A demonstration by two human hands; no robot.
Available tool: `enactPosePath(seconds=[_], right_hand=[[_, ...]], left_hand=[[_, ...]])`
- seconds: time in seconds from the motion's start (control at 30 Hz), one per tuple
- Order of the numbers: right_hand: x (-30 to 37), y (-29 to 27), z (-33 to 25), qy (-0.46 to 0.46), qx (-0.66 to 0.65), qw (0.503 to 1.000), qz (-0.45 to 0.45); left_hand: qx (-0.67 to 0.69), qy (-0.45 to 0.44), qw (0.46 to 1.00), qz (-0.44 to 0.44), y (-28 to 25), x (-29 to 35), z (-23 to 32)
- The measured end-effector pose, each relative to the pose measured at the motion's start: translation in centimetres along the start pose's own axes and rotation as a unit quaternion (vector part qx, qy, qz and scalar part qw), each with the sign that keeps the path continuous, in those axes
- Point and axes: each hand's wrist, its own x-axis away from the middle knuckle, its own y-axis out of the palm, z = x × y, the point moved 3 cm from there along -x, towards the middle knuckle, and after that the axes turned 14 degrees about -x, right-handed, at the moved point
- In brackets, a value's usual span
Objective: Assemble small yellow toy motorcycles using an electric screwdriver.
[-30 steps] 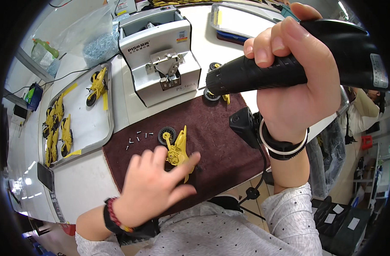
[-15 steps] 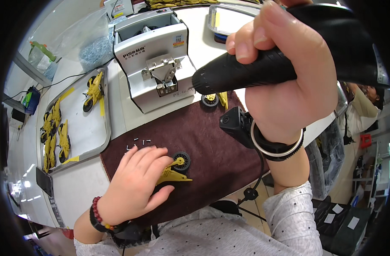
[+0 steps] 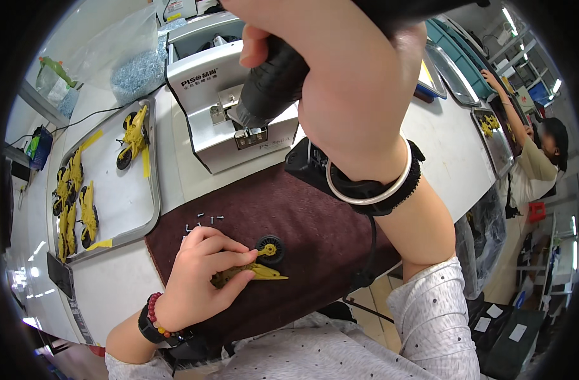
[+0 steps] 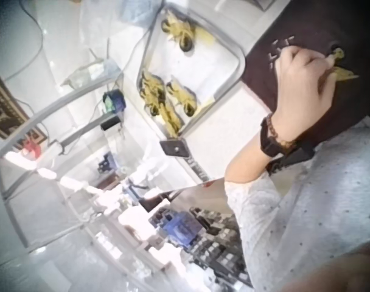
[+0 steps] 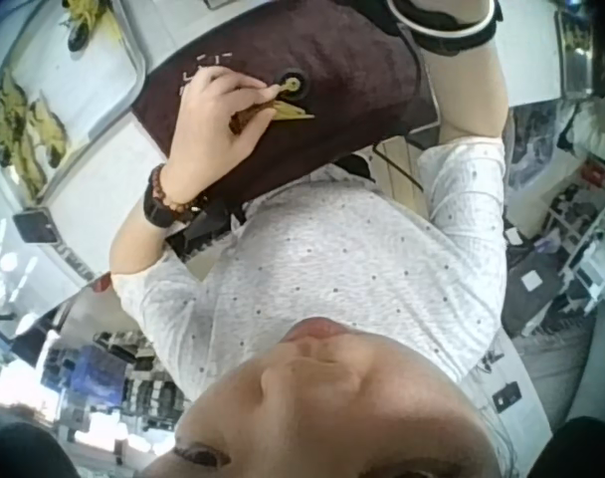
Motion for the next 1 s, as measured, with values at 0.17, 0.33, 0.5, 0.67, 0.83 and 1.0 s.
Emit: enactPosePath(seconds=[0.17, 0.33, 0.5, 0.67, 0.83, 1.0], right_hand=[[-0.5, -0.3, 0.6, -0.011, 0.010, 1.000, -0.023], [-0.9, -0.6, 1.3, 0.003, -0.014, 1.000, -0.025], [-1.2, -0.6, 1.6, 0.021, -0.035, 0.997, -0.066], [-0.9, -0.4, 1.5, 0.039, -0.048, 0.995, -0.081], [0.2, -0.1, 1.5, -0.064, 0.044, 0.993, -0.087], [-0.4, -1.6, 1.7, -0.171, 0.131, 0.956, -0.201]], left_hand=[[0.004, -0.011, 1.000, -0.015, 0.0, -0.1, 0.0], [0.009, -0.019, 1.000, -0.017, 0.0, 0.0, -0.2], [0.009, -0.017, 1.000, -0.015, 0.0, 0.0, -0.1], [0.010, -0.018, 1.000, -0.016, 0.0, 0.0, 0.0], [0.016, -0.018, 1.000, -0.016, 0.0, 0.2, -0.3], [0.014, -0.019, 1.000, -0.015, 0.0, 0.1, -0.2]])
